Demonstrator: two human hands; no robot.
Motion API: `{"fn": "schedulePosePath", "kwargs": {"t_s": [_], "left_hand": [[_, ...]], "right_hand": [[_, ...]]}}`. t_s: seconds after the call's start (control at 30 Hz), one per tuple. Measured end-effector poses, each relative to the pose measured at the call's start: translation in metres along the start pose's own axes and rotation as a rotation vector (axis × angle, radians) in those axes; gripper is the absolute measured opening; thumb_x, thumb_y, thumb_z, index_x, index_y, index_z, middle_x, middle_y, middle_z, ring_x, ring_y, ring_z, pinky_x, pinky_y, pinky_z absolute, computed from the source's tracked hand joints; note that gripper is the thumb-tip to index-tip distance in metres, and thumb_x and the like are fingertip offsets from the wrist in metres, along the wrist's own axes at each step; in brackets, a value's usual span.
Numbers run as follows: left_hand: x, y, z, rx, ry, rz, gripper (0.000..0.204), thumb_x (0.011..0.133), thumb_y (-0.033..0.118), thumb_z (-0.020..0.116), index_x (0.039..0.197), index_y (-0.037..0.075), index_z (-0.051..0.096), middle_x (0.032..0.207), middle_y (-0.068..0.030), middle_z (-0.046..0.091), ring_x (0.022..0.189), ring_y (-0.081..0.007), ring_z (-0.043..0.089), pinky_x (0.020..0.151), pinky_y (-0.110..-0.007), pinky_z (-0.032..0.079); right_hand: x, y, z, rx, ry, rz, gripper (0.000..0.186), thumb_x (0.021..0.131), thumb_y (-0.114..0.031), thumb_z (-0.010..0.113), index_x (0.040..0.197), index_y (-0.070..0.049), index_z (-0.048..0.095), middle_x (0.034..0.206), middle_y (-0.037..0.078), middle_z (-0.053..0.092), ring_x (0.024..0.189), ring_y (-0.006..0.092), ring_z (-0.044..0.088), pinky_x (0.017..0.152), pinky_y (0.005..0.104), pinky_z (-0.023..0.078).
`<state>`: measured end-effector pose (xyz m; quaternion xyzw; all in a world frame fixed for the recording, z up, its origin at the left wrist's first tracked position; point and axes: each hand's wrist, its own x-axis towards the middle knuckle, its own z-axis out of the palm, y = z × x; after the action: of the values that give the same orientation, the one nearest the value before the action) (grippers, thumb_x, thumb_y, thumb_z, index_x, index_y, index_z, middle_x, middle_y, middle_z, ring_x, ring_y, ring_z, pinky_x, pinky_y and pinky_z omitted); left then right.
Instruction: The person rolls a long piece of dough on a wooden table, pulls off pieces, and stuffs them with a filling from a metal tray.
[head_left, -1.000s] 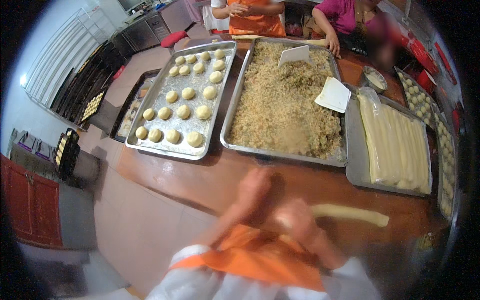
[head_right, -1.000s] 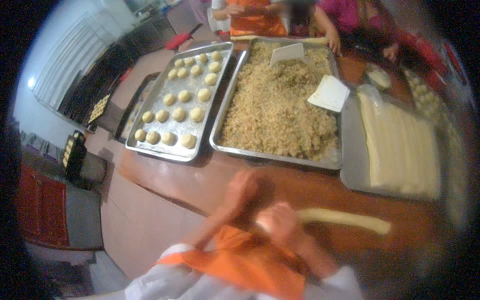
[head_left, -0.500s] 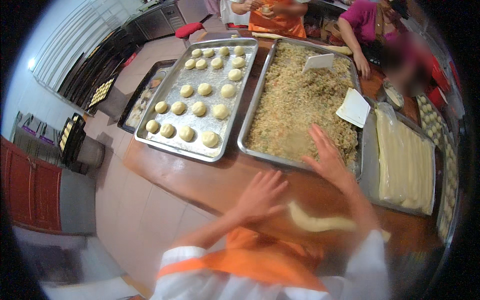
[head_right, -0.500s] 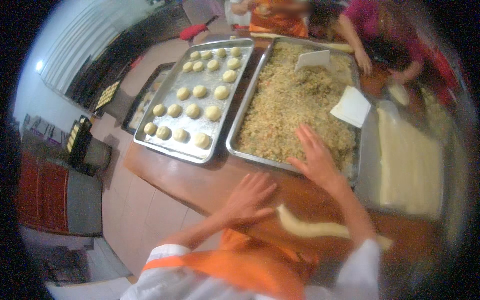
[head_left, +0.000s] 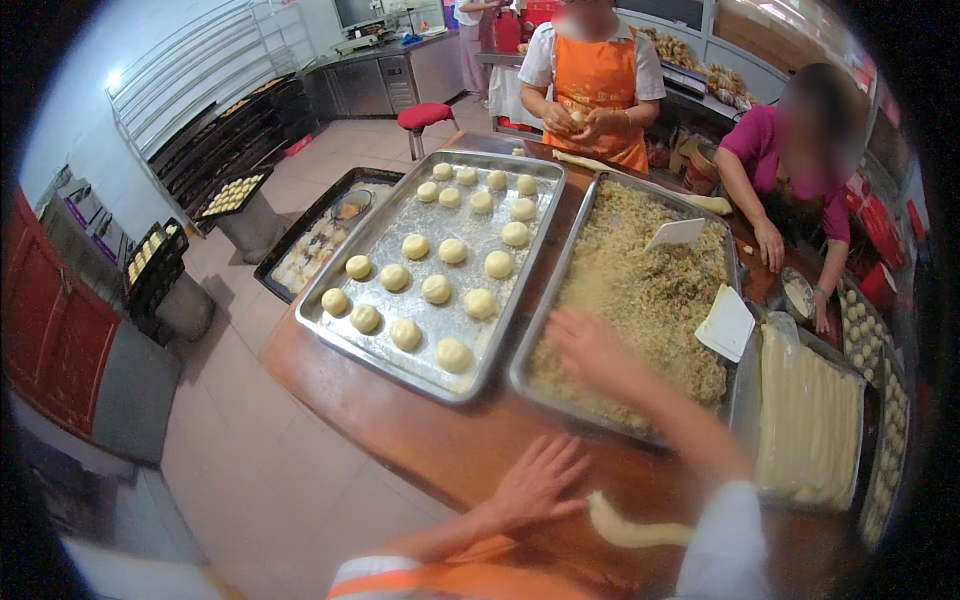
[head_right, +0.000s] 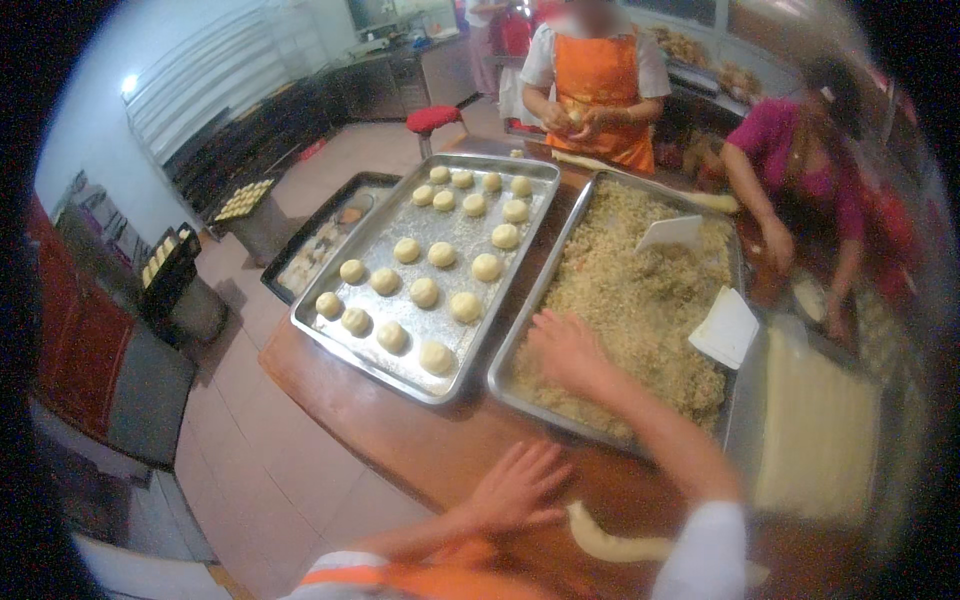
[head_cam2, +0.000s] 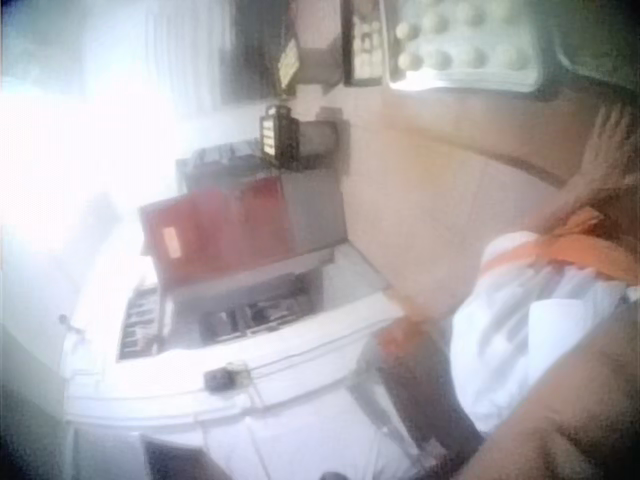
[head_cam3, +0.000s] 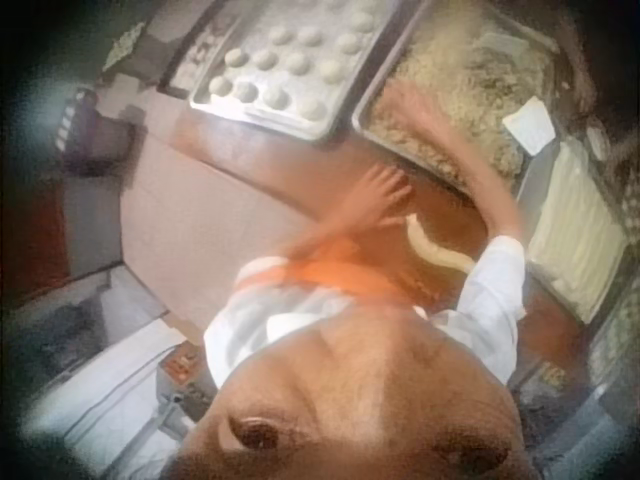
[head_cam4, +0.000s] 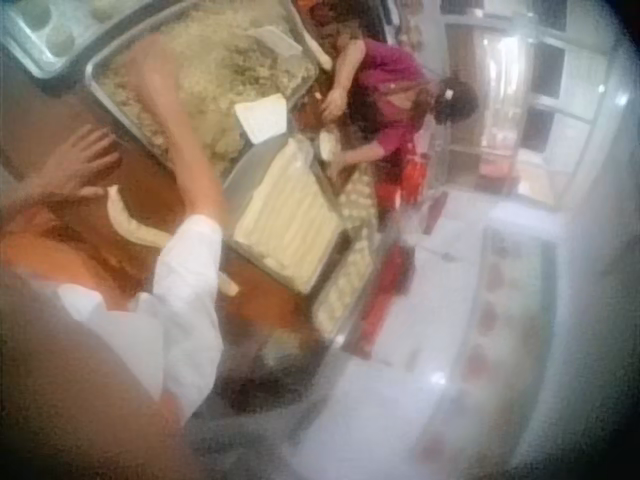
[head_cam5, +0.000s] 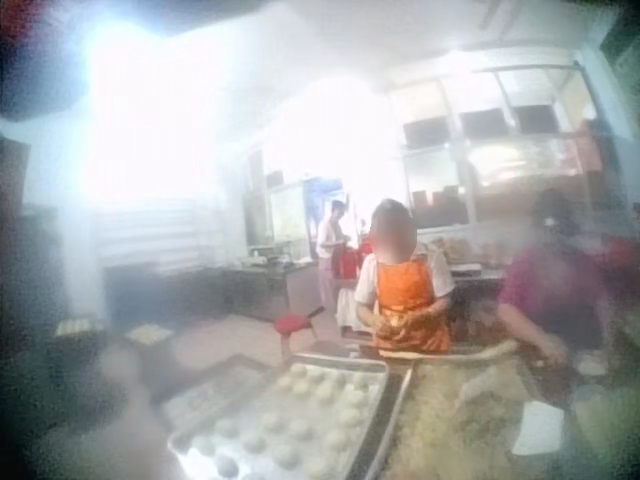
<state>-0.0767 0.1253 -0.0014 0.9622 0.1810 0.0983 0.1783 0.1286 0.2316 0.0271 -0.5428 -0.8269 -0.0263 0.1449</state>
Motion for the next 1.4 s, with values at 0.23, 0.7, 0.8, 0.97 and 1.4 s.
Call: {"fn": "schedulePosePath", "kwargs": {"t_s": [0.23, 0.7, 0.8, 0.97, 1.4], "left_hand": [[-0.002, 0.0, 0.002, 0.002, -0.003, -0.002, 0.063, 0.08, 0.052, 0.043, 0.125, 0.008, 0.04, 0.132, -0.0187, 0.032, 0.124, -0.0337, 0.026, 0.104, -0.047, 0.015], [0.0, -0.004, -0.001, -0.049, 0.105, 0.037, 0.058, 0.079, 0.047, 0.045, 0.115, 0.002, 0.046, 0.122, -0.0196, 0.041, 0.117, -0.0335, 0.034, 0.1, -0.045, 0.022], [0.003, -0.003, -0.005, -0.059, -0.042, -0.007, 0.062, 0.08, 0.05, 0.045, 0.123, 0.007, 0.041, 0.131, -0.0184, 0.034, 0.122, -0.0341, 0.03, 0.102, -0.046, 0.018], [0.002, -0.008, 0.001, -0.05, -0.036, 0.016, 0.063, 0.079, 0.05, 0.046, 0.123, 0.005, 0.04, 0.131, -0.0193, 0.033, 0.122, -0.0344, 0.029, 0.101, -0.047, 0.02], [-0.004, -0.006, 0.008, -0.069, 0.033, 0.03, 0.064, 0.079, 0.049, 0.045, 0.125, 0.005, 0.038, 0.133, -0.0188, 0.031, 0.123, -0.0346, 0.028, 0.102, -0.047, 0.019]], "right_hand": [[0.018, 0.062, 0.025, 0.258, 0.184, 0.159, 0.026, 0.064, -0.008, 0.054, 0.089, -0.002, 0.055, 0.091, 0.015, 0.053, 0.091, 0.0322, 0.049, 0.084, 0.0406, 0.038], [-0.051, 0.036, -0.01, -0.099, 0.012, -0.025, 0.015, 0.075, -0.007, 0.051, 0.087, 0.002, 0.054, 0.089, 0.014, 0.054, 0.087, 0.0309, 0.051, 0.084, 0.042, 0.039], [-0.067, 0.048, 0.013, 0.019, 0.29, 0.009, 0.022, 0.073, -0.01, 0.055, 0.093, 0.0, 0.055, 0.094, 0.015, 0.055, 0.092, 0.0328, 0.051, 0.085, 0.0421, 0.039], [-0.066, 0.043, 0.003, -0.071, 0.301, -0.087, 0.022, 0.072, -0.008, 0.054, 0.093, 0.0, 0.055, 0.093, 0.015, 0.056, 0.091, 0.0316, 0.052, 0.084, 0.0428, 0.04], [-0.035, 0.033, -0.011, 0.631, 0.352, 0.549, 0.023, 0.082, -0.02, 0.054, 0.075, 0.001, 0.059, 0.057, 0.006, 0.048, 0.052, 0.0159, 0.046, 0.05, 0.0315, 0.039]]}}
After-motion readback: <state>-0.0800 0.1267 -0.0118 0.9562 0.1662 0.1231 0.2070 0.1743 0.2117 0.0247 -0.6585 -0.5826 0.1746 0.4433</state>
